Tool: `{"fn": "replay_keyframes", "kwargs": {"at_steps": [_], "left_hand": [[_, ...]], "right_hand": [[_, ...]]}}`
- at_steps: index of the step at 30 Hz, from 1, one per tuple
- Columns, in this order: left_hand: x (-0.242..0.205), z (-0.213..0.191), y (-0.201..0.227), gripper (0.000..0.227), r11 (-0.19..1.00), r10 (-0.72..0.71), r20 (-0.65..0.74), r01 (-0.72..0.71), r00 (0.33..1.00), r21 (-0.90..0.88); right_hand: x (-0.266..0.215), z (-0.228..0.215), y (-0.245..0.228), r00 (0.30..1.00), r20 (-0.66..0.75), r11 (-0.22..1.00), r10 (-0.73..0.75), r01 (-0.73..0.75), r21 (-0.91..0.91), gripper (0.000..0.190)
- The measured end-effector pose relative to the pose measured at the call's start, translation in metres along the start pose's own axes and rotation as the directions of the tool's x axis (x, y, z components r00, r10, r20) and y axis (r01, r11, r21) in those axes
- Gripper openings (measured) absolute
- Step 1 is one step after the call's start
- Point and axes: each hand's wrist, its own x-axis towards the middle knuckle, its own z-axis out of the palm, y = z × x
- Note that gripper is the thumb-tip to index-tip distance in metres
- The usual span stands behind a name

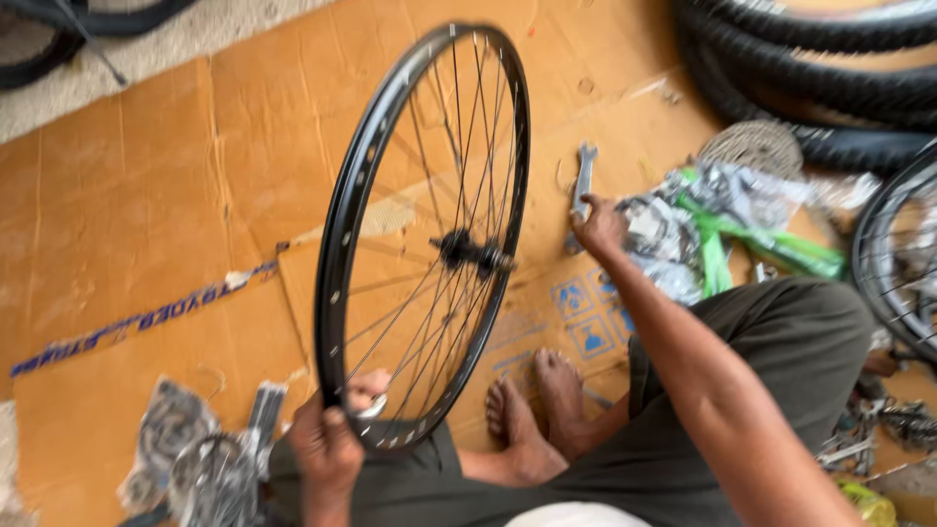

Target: The person sits on the floor and installs a rubber tire strip into the rim of a bicycle wheel. They then use a metal tool to tighten the spokes of the wheel, rotating the wheel to access different sections.

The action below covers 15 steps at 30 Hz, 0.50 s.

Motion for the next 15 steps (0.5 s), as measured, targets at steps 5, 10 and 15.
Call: {"fn": "replay_keyframes", "kwargs": {"at_steps": [5,10,15], "left_hand": [[-0.005,-0.066,-0.065,0.041,0.954,0.0,0.057,0.017,0.998,-0.298],[-0.006,-0.119,-0.134,0.031,0.891,0.031,0.073,0.005,0.997,-0.453],[-0.003,-0.149,-0.155,0.036,0.847,0.086,0.253,0.063,0.964,-0.529]], "right_hand": [[0.031,0.016,-0.026,0.981,-0.08,0.36,-0.177,0.14,0.923,0.039],[0.033,-0.001,-0.036,0.967,0.09,0.205,-0.238,-0.041,0.978,0.028],[0.028,-0.008,-0.036,0.961,0.171,0.077,-0.215,-0.158,0.984,0.025]]}}
